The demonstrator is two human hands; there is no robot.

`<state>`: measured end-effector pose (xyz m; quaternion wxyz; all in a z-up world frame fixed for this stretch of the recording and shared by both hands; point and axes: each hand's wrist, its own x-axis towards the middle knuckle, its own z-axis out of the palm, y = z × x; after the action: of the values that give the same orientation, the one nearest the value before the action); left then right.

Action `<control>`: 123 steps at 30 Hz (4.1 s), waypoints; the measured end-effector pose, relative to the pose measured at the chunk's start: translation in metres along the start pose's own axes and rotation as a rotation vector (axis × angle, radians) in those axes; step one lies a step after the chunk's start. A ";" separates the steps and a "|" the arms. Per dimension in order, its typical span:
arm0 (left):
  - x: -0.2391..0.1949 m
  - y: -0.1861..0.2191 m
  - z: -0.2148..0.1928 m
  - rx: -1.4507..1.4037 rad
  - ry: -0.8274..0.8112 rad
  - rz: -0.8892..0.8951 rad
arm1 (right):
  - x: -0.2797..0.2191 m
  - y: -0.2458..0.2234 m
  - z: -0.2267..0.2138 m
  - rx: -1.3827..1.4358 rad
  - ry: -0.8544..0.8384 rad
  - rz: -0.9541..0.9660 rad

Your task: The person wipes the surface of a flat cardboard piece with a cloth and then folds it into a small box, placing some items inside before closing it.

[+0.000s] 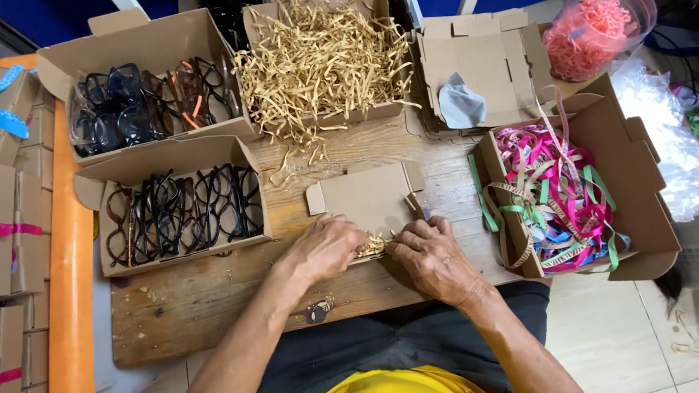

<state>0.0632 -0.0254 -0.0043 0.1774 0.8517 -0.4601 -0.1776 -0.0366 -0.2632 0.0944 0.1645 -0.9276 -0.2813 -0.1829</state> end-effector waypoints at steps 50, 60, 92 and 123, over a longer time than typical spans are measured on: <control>-0.047 0.118 -0.012 0.197 0.649 -0.215 | -0.015 0.012 0.002 0.014 -0.139 -0.092; -0.043 0.118 -0.011 0.179 0.726 -0.209 | -0.027 0.010 0.017 0.103 -0.139 0.094; -0.053 0.104 -0.029 0.193 0.523 -0.169 | -0.010 0.017 -0.012 0.116 -0.057 0.036; -0.078 0.075 -0.027 0.125 0.670 -0.106 | 0.004 -0.022 0.018 0.087 -0.070 -0.041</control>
<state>-0.0183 0.0058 0.0656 0.2568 0.8946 -0.3412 0.1315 -0.0416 -0.2368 0.0851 0.1911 -0.9194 -0.3135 -0.1411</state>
